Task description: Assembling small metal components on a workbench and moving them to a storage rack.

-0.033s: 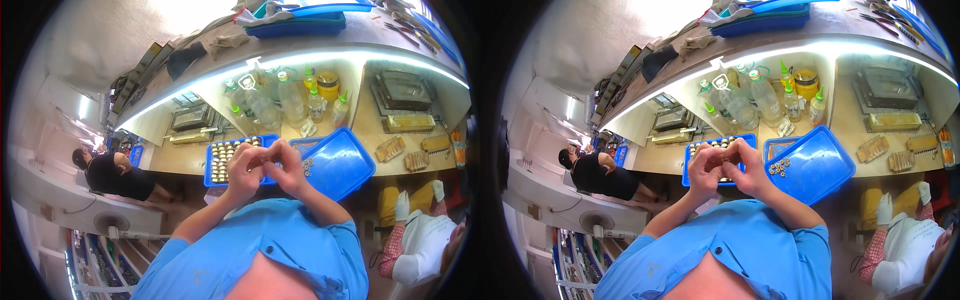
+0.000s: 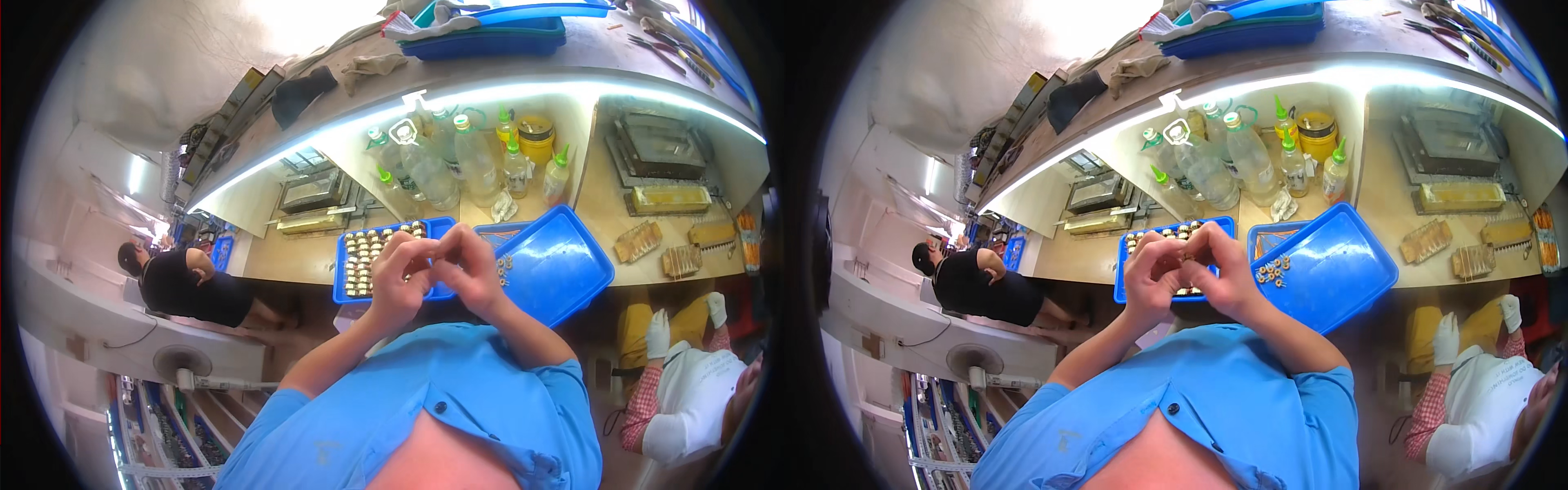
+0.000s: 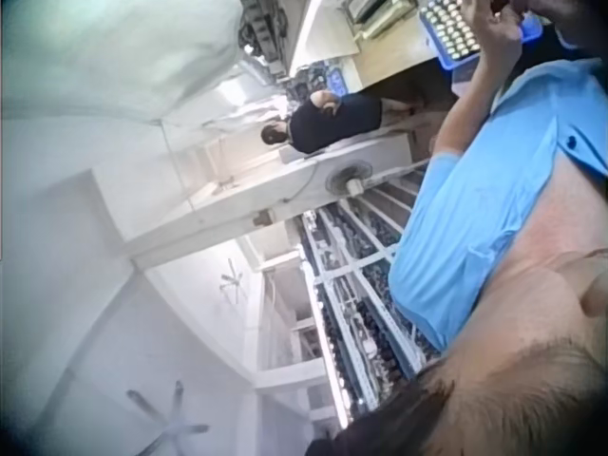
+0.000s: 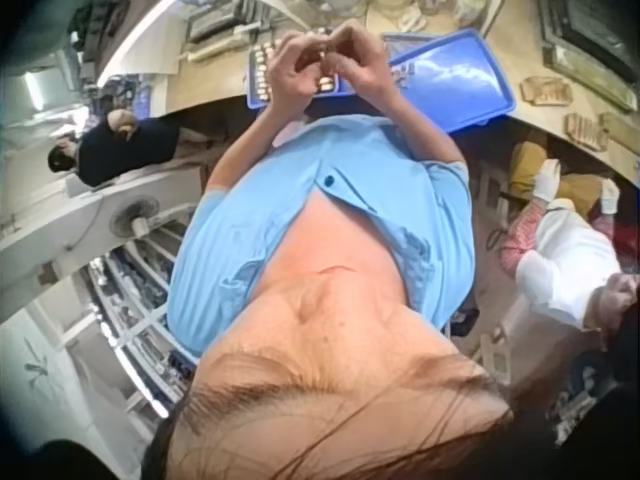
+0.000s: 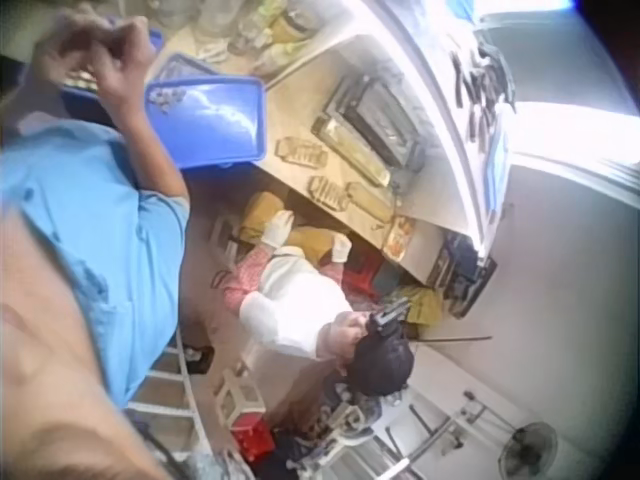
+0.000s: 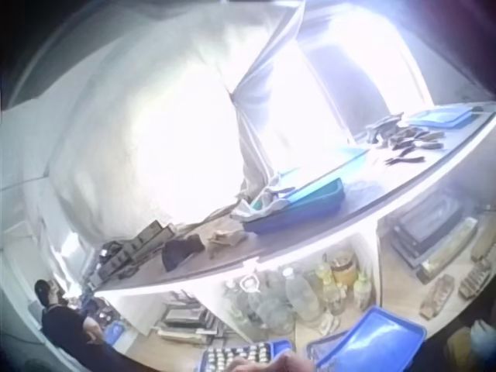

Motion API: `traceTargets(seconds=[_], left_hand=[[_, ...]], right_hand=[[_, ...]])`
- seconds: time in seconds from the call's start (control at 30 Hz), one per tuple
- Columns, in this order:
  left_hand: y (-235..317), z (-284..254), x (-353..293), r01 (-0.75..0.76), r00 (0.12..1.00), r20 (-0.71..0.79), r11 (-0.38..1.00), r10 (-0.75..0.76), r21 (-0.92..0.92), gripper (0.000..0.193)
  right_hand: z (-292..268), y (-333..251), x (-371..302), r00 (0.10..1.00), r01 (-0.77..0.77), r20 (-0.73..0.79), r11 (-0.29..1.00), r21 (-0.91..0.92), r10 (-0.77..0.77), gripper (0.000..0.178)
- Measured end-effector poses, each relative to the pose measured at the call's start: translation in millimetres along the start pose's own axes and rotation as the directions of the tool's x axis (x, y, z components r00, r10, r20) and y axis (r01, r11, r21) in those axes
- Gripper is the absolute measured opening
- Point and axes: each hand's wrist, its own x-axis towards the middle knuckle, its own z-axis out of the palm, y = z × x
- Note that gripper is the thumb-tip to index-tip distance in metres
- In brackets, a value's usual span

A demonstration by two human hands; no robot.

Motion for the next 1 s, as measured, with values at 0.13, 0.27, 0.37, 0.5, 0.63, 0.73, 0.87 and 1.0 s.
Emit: traceTargets(seconds=[0.13, 0.27, 0.37, 0.5, 0.63, 0.73, 0.87, 1.0], left_hand=[[1, -14, 6, 0.088, 0.990, 0.116, 0.991, -0.076, -0.105, 0.034], [2, -30, 24, 0.169, 0.947, 0.298, 0.976, -0.122, -0.140, 0.024], [-5, -34, 34, 0.031, 0.923, 0.384, 0.999, -0.035, 0.016, 0.014], [-5, -33, 39, -0.125, 0.894, 0.442, 0.989, 0.076, 0.084, 0.012], [-7, -27, 38, -0.043, 0.903, 0.430, 0.995, -0.001, 0.093, 0.012], [-14, -24, 34, 0.176, 0.889, 0.432, 0.984, -0.152, -0.016, 0.010], [-14, -32, 31, 0.132, 0.895, 0.430, 0.991, -0.122, 0.005, 0.009], [-17, -38, 34, -0.116, 0.870, 0.490, 0.988, 0.049, 0.106, 0.010]], right_hand=[[-12, -1, 4, 0.978, -0.210, 0.070, 0.946, 0.246, 0.199, 0.022], [-13, -4, 6, 0.959, -0.271, 0.142, 0.940, 0.206, 0.245, 0.039], [-12, -6, 9, 0.947, -0.302, 0.150, 0.945, 0.128, 0.283, 0.049], [-12, -6, 10, 0.936, -0.313, 0.179, 0.949, 0.028, 0.304, 0.053], [-15, 2, 5, 0.954, -0.260, 0.160, 0.965, 0.029, 0.252, 0.051], [-15, 0, 3, 0.964, -0.231, 0.150, 0.971, 0.065, 0.220, 0.050], [-15, 7, 3, 0.961, -0.231, 0.158, 0.973, 0.020, 0.225, 0.050], [-13, 10, 6, 0.951, -0.249, 0.189, 0.968, -0.007, 0.246, 0.051]])
